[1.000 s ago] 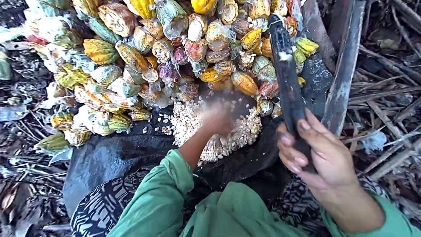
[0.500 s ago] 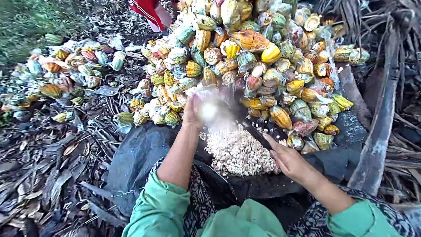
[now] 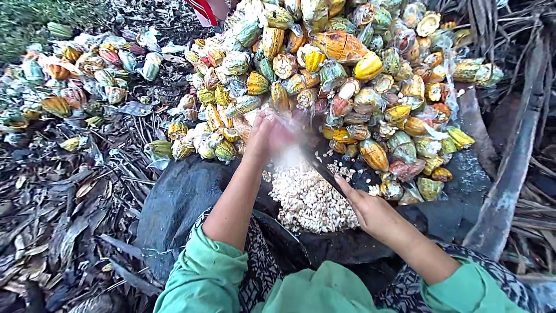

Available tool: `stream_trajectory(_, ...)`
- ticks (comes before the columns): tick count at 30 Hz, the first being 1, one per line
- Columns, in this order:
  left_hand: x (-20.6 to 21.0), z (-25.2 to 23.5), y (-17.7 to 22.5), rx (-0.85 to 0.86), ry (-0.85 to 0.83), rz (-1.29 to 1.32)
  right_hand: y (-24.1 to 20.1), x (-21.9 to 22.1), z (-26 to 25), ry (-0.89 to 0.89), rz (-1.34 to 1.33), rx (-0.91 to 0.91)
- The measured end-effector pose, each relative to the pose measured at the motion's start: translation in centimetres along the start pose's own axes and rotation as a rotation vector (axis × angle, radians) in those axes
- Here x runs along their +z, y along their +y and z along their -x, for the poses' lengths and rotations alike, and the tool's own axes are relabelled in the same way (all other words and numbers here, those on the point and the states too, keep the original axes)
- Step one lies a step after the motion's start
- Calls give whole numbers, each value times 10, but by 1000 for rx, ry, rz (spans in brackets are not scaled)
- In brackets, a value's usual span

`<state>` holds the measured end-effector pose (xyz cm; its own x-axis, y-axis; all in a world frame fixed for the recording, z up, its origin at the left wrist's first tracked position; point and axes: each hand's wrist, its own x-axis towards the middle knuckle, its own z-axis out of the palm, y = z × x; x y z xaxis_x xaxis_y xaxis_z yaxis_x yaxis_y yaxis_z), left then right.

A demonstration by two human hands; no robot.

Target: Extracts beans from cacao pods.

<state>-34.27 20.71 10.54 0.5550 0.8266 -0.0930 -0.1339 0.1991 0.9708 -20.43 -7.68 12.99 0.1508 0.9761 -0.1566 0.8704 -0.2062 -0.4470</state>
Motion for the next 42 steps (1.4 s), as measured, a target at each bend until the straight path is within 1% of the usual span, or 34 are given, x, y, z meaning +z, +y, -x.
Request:
stream_trajectory(3, 14, 11, -8, -114, -78, 14, 0, -1, -4, -81, -105, 31)
stream_trajectory(5, 21, 17, -6, -163, -83, 66, 4, 1, -4, -116, -282, 34)
stream_trajectory(6, 25, 21, -4, -166, -80, 122, 4, 2, -4, -145, -427, 51)
stream_trajectory(8, 35, 27, 0, -106, -56, 276, -2, 4, -5, -196, -803, 95)
stream_trajectory(10, 46, 30, 1, 4, -13, 481, -14, 13, -6, -182, -1191, 77)
stream_trajectory(12, 53, 26, 2, 99, 9, 615, -30, 24, -8, -174, -1559, 43)
stream_trajectory(13, 56, 24, 3, 122, 21, 641, -36, 27, -9, -179, -1666, 35)
stream_trajectory(14, 57, 23, 3, 115, 36, 645, -37, 28, -11, -182, -1708, 36)
stream_trajectory(15, 55, 21, 4, 79, 52, 615, -34, 26, -14, -181, -1673, 44)
stream_trajectory(16, 51, 19, 4, 24, 72, 538, -26, 23, -18, -169, -1553, 46)
stream_trajectory(17, 43, 15, 4, -36, 74, 428, -16, 18, -23, -150, -1339, 45)
stream_trajectory(18, 31, 10, 3, -69, 49, 306, -5, 11, -27, -126, -1051, 34)
stream_trajectory(20, 9, 3, 11, -113, -71, 83, 10, -2, -32, -67, -408, -25)
stream_trajectory(21, 1, 2, 14, -121, -140, -6, 11, -3, -31, -35, -178, -52)
stream_trajectory(22, -5, 2, 14, -128, -171, -56, 9, 1, -31, -27, -48, -63)
stream_trajectory(23, -7, 3, 9, -135, -134, -62, 5, 7, -30, -53, 7, -56)
stream_trajectory(24, -7, 5, 2, -143, -88, -40, 1, 13, -29, -90, 8, -44)
stream_trajectory(26, -6, 9, -5, -125, -46, 45, -2, 21, -29, -82, -101, -72)
stream_trajectory(28, -3, 12, -5, -69, -51, 164, -2, 24, -29, -90, -293, -87)
stream_trajectory(30, 1, 14, -5, -19, -66, 305, -4, 24, -30, -151, -523, -62)
stream_trajectory(32, 7, 16, -5, 33, -76, 412, -8, 24, -29, -218, -829, -7)
stream_trajectory(35, 23, 16, -7, 153, -92, 591, -26, 38, -24, -267, -1470, -26)
stream_trajectory(37, 32, 15, -2, 237, -136, 656, -44, 47, -21, -238, -1712, -51)
stream_trajectory(39, 41, 14, 3, 264, -107, 674, -52, 47, -22, -227, -1818, -61)
stream_trajectory(40, 42, 13, 5, 257, -74, 676, -52, 46, -25, -218, -1817, -66)
stream_trajectory(42, 36, 9, 9, 223, -14, 651, -42, 43, -30, -212, -1714, -113)
